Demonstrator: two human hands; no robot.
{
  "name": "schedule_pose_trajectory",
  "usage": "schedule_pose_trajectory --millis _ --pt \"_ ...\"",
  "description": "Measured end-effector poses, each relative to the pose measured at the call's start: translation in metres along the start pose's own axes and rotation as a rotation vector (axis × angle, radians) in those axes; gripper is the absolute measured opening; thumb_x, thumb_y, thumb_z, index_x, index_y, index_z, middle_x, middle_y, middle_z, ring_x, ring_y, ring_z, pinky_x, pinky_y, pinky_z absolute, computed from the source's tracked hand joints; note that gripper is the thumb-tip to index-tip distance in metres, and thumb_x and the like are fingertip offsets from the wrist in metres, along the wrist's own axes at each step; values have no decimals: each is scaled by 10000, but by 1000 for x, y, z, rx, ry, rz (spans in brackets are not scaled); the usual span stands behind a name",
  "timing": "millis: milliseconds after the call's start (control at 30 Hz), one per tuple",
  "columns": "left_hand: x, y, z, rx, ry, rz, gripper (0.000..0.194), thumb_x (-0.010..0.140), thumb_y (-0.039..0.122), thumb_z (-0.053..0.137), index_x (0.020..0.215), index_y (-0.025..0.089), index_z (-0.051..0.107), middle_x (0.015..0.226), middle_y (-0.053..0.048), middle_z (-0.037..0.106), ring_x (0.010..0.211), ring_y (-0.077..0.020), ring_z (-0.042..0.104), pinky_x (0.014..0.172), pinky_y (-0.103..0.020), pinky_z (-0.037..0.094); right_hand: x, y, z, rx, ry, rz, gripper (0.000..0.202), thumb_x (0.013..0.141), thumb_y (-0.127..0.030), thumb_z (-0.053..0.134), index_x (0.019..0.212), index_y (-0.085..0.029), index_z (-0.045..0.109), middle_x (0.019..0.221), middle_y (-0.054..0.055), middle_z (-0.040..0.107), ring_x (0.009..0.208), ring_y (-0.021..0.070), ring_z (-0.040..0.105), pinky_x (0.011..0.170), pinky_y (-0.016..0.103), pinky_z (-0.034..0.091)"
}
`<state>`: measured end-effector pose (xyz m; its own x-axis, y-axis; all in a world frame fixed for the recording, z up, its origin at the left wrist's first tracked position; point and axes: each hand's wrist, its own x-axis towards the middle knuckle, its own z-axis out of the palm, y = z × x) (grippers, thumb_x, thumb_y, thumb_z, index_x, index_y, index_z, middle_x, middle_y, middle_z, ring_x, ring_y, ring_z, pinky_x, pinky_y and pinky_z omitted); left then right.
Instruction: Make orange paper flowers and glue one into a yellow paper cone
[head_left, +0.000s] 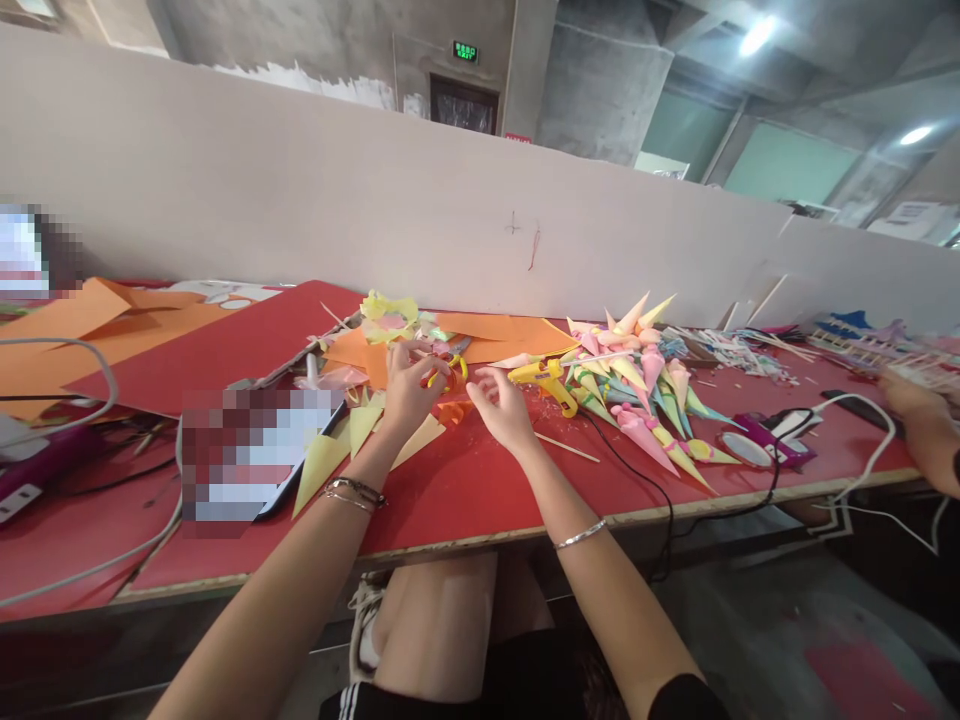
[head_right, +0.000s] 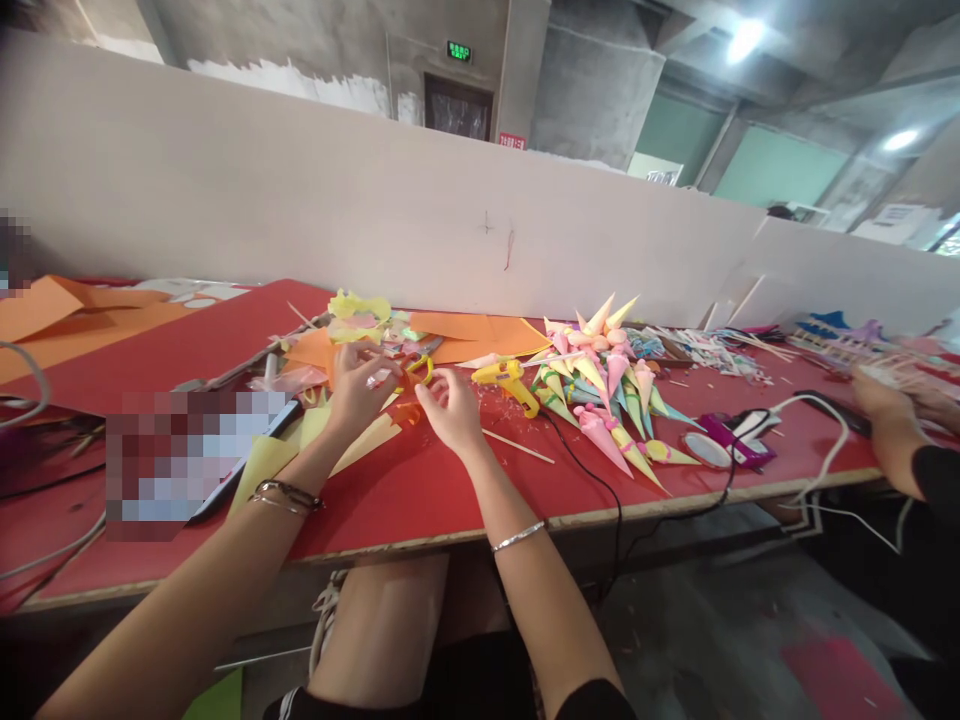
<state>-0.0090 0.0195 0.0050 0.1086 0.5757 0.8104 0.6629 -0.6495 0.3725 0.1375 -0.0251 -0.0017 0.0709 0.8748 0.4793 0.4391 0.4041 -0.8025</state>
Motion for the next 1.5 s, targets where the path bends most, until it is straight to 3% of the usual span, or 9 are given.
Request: schedule_pose_trajectory --millis 267,533,933,1500 --pt "0 8 -2 -116 -140 61 118 719 132 501 640 179 575 943 -51 434 957 -187 451 860 -355 389 -2 14 8 142 -84 -12 212 731 -287 542 918 -185 546 843 32 633 731 123 606 667 243 494" --pt "0 8 -1 -182 -204 58 111 701 121 465 645 182 539 865 -41 449 891 -172 480 828 -334 414 -6 14 9 70 -82 3 237 706 -327 578 896 -186 567 766 21 636 660 128 607 635 248 493" --pt "0 10 -3 -239 -189 70 112 695 122 452 629 181 520 822 -35 463 806 -152 483 739 -295 429 -5 15 7 143 -105 47 225 730 -353 538 877 -185 572 745 22 632 643 136 605 619 260 498" --pt "-1 9 -2 -247 -252 104 118 707 125 433 618 177 492 750 -17 480 758 -133 482 692 -264 428 -3 18 7 132 -156 60 105 756 -239 506 847 -202 543 699 -17 598 514 100 571 576 241 478"
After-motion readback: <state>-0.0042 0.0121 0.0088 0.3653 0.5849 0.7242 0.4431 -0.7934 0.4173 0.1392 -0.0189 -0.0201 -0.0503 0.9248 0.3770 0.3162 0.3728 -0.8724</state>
